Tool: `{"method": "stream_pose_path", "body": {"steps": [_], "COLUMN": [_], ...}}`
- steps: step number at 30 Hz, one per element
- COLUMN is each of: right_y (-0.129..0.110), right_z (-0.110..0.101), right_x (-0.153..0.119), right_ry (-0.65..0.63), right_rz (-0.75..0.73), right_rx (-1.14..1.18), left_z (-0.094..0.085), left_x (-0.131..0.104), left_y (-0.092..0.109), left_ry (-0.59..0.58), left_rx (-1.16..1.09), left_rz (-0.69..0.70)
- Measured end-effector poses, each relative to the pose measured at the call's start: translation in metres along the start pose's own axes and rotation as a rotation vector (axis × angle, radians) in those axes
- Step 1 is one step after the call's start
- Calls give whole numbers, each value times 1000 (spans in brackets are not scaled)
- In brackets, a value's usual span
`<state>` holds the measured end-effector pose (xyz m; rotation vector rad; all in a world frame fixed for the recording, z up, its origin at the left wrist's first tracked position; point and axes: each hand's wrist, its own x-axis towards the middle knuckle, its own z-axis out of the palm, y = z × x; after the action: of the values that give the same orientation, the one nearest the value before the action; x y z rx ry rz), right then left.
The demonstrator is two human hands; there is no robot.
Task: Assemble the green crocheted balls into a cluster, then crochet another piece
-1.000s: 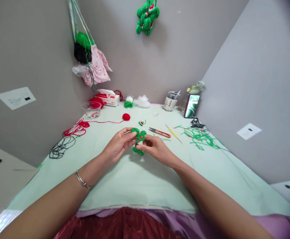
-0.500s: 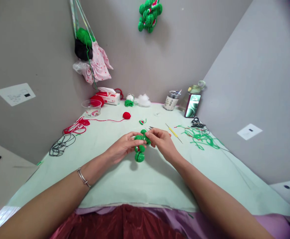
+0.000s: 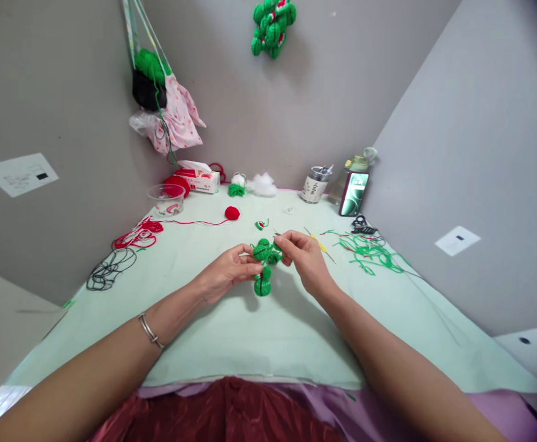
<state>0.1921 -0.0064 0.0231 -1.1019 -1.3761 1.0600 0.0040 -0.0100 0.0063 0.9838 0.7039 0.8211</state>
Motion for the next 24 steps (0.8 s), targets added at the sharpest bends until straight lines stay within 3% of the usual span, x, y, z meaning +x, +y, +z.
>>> {"method": "stream_pose_path", "body": {"steps": [15, 24], "right_y": [0, 6], "right_z": [0, -6], "right_x": [0, 4], "right_ry": [41, -67], "right_rz": [-49, -68], "right_rx": [-47, -59], "left_z": [-5, -4], "left_x": [1, 0], "left_y": [-9, -6], "left_ry": [-127, -108], "left_rx": [-50, -5], "left_rz": [-39, -11]}}
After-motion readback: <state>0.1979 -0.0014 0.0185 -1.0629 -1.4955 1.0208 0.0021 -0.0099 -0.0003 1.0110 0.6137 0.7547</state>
